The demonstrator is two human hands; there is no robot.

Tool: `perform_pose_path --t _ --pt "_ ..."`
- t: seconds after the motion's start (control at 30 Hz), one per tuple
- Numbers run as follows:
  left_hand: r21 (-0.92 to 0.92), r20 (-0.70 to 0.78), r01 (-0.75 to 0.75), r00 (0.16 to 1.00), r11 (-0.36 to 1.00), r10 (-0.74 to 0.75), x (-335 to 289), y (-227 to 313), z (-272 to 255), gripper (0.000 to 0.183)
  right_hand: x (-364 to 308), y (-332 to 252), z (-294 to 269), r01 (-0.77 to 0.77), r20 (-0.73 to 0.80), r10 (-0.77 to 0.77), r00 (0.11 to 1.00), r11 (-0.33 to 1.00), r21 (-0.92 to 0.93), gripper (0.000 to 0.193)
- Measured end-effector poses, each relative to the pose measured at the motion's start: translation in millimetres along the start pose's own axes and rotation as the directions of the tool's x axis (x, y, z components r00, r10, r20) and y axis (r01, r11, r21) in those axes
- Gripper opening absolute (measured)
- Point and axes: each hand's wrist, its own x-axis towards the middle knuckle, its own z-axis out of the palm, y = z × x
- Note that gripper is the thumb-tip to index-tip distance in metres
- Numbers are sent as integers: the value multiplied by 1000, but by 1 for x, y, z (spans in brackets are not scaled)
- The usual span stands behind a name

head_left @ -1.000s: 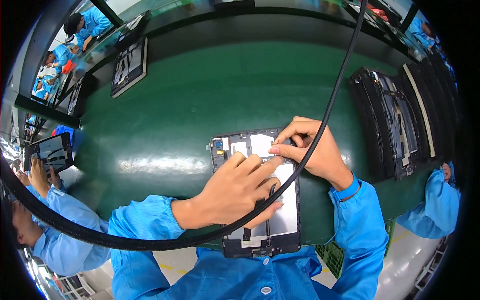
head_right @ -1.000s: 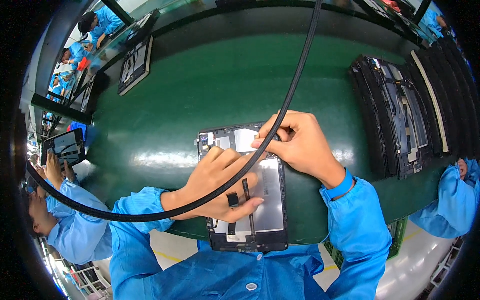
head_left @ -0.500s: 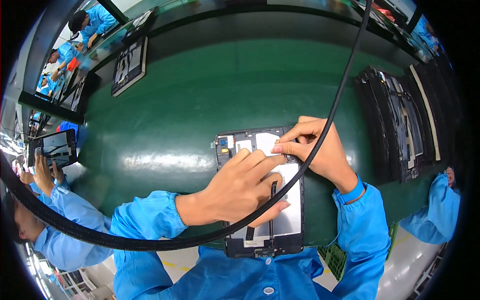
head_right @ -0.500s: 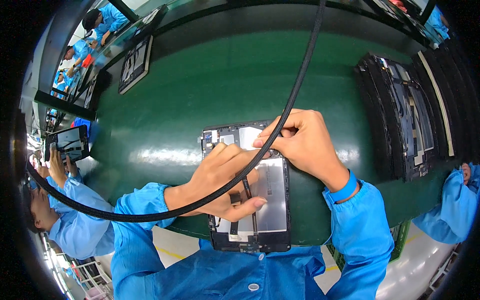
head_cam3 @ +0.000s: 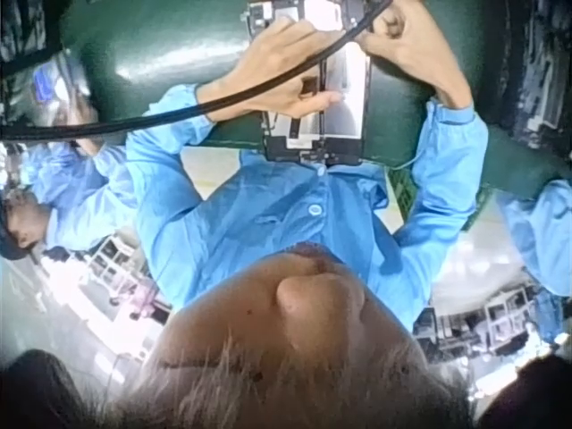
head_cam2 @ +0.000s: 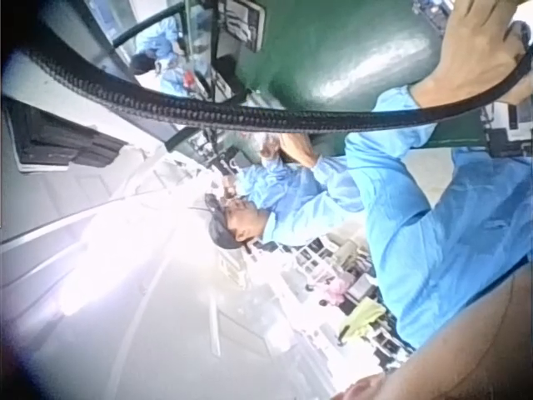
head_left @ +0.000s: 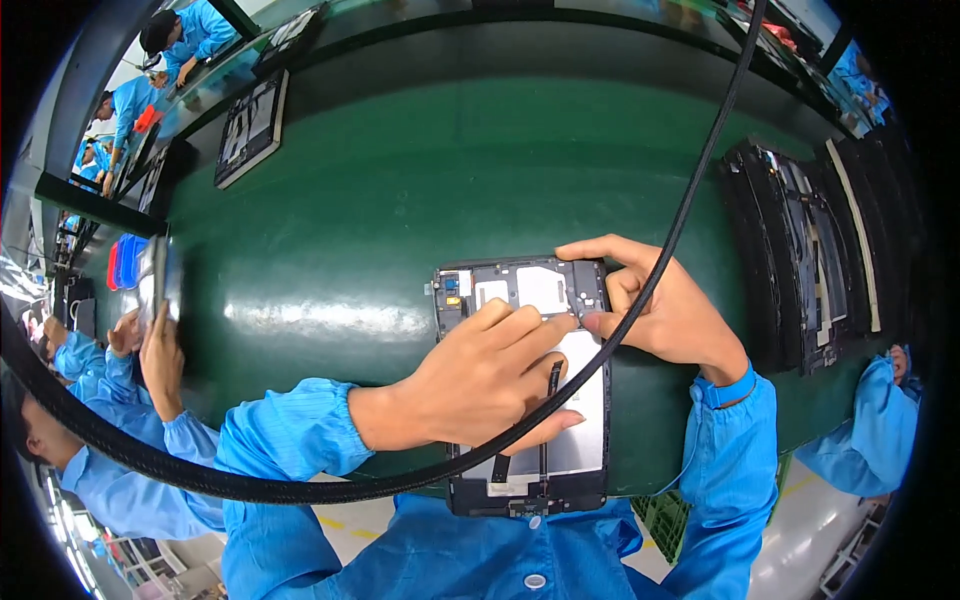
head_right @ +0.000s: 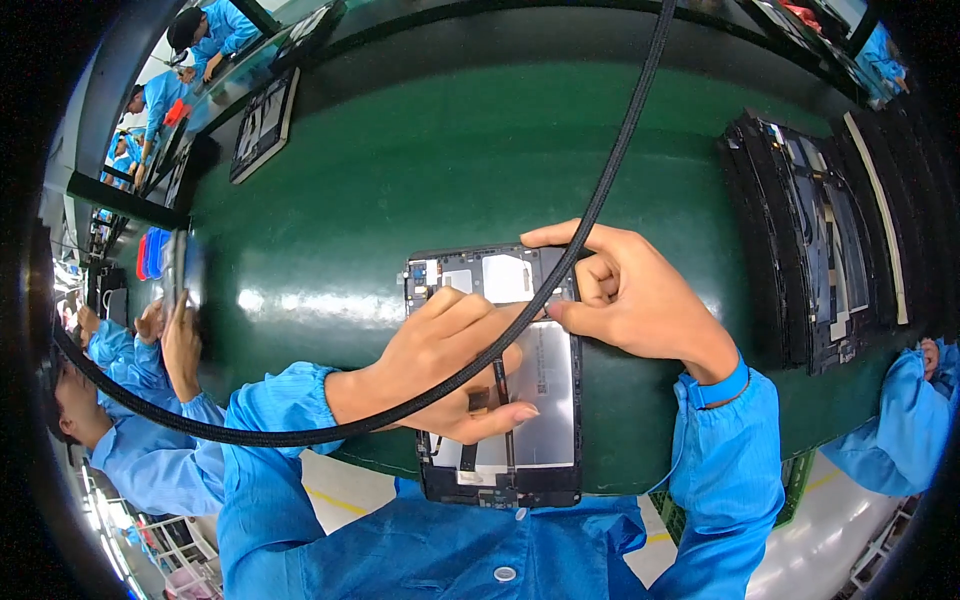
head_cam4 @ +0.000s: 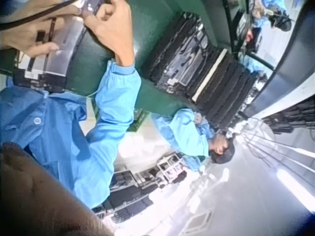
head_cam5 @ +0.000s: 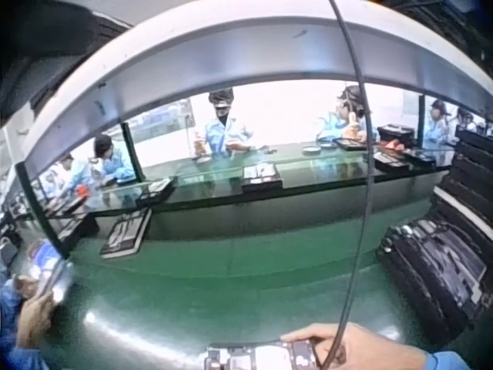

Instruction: The person connects internal cables and components inside tablet casings by hand, slides the assembled units onto the conveyor track, and picks up new tablet casings from a stack to assemble them.

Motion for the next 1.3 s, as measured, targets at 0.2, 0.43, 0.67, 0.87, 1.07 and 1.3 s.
perform_pose_path --t 0.2,0.43,0.67,0.87,1.07,1.3 --pt "-30 -5 9 1000 999 -9 -4 -1 3 47 2 0 1 -32 3 32 999 998 61 65" --pt "-90 -50 11 999 996 -16 -5 -2 7 46 2 -7 2 -132 -9 133 991 989 62 69" --pt "-255 -86 54 993 965 -78 -8 -14 -1 43 4 -11 5 -146 -10 147 989 986 77 66" --pt "-280 -436 75 878 957 -197 -34 -51 -10 26 2 2 10 82 -206 -95 974 994 -68 56" --pt "-104 -339 284 891 953 -303 -61 -49 -16 16 -5 -23 71 546 25 -641 768 633 -548 36" --pt "-333 -328 451 768 828 -550 -55 -48 -12 22 -2 -19 108 551 179 -565 806 603 -577 29"
